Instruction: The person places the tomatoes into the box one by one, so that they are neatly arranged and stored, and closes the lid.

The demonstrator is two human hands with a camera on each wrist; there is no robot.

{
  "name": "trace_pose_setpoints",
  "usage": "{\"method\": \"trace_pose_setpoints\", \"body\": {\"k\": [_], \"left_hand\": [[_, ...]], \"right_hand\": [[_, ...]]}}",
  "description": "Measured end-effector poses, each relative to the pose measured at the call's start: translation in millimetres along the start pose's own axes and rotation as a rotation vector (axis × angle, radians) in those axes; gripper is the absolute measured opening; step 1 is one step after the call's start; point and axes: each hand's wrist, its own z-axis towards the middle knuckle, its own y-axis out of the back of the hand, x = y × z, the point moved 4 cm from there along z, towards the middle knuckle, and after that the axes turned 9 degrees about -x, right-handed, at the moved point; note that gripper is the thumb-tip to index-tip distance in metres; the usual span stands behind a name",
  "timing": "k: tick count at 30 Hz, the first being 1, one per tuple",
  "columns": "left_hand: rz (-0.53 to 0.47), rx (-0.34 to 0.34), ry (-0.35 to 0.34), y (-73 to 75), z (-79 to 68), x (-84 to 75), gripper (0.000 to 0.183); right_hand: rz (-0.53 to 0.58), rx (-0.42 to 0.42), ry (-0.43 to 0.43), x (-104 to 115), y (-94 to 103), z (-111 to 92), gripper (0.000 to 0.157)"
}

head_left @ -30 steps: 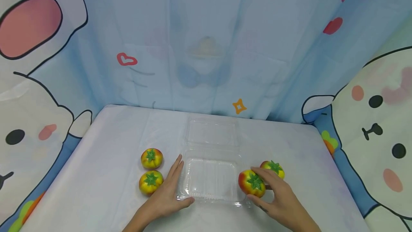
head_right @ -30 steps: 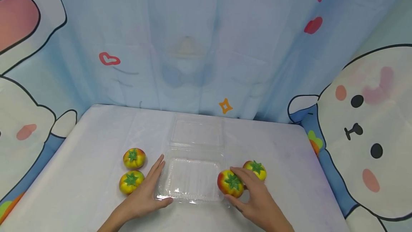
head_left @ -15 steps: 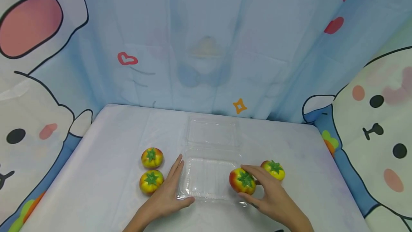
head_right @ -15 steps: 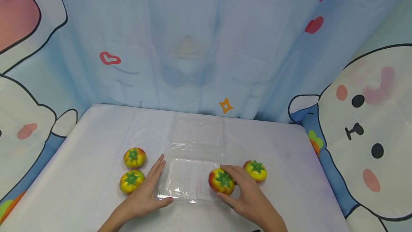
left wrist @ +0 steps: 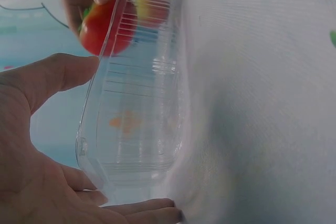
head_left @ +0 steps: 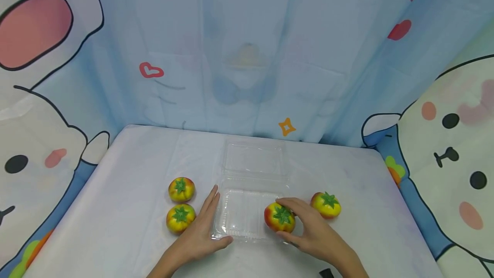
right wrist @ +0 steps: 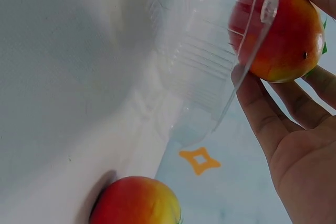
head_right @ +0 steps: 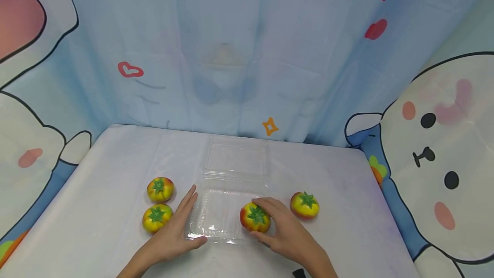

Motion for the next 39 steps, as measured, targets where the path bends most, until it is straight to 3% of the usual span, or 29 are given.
{"method": "trace_pose_setpoints", "body": {"k": [8,15,30,39], "left_hand": [[0.004,0.0,-0.009,1.6,0.2,-3.1,0.115],[-0.005,0.002,-0.012,1.3,0.4,-2.1,0.115],[-0.017,0.006,-0.01,-0.1,0.0,-1.0,0.115],[-0.008,0.001,-0.027,0.4,-0.9,-1.8,0.115]], "right_hand": [[-0.015,0.052,0.043,2,-8.0,5,0.072],[-0.031,0.139,0.016,6,-13.9,13,0.07],[-0.044,0.239,0.034,6,-23.8,19,0.071],[-0.025,0.252,0.058,4,-23.4,19,0.076]]}}
